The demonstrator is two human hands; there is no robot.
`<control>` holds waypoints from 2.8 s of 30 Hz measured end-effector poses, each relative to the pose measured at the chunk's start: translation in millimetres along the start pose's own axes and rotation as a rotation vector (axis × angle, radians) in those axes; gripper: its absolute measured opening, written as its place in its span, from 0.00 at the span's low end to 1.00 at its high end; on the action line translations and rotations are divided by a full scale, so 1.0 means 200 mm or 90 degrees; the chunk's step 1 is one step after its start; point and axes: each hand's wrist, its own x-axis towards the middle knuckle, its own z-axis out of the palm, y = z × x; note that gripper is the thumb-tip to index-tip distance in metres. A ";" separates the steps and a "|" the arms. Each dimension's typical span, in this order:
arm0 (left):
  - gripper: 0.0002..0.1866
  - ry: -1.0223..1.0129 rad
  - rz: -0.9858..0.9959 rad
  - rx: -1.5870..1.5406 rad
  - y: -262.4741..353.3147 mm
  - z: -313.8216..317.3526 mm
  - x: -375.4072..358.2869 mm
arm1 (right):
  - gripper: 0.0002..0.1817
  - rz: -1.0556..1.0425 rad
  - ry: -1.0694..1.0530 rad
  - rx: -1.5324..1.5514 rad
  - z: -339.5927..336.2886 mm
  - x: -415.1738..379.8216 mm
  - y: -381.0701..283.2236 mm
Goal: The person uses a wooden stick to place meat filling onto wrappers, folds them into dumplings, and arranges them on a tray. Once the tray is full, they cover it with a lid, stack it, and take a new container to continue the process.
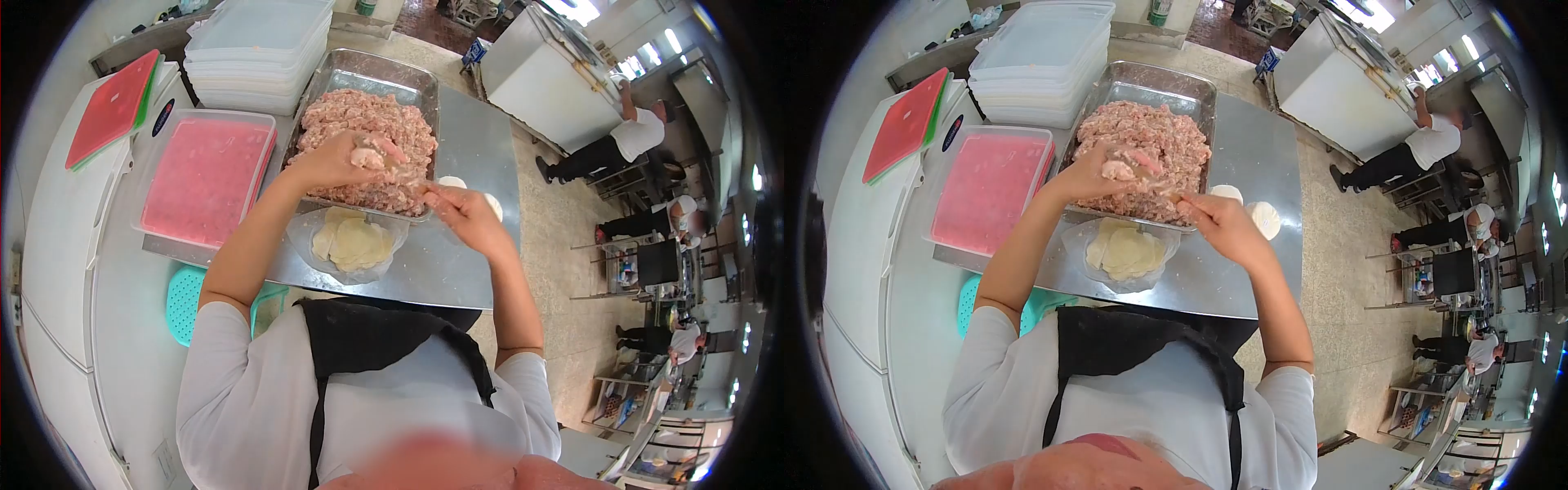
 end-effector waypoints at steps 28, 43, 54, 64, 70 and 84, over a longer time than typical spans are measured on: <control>0.37 -0.090 -0.112 -0.021 -0.17 -0.10 0.00 | 0.16 0.134 -0.065 0.003 0.09 0.07 0.08; 0.39 0.191 -0.155 0.127 -0.34 0.03 -0.06 | 0.14 0.166 0.038 -0.303 0.14 0.07 0.41; 0.25 0.014 -0.046 0.166 -0.12 -0.06 -0.10 | 0.14 -0.030 0.010 -0.081 0.09 0.05 0.10; 0.38 0.040 -0.133 0.115 -0.21 -0.11 -0.12 | 0.15 0.030 0.058 -0.151 0.01 0.05 0.04; 0.33 -0.026 0.060 0.012 -0.11 -0.12 -0.09 | 0.17 0.154 0.054 0.105 -0.09 -0.01 0.05; 0.26 0.146 -0.076 -0.226 -0.21 -0.02 -0.06 | 0.19 0.175 0.120 0.121 -0.01 -0.02 0.28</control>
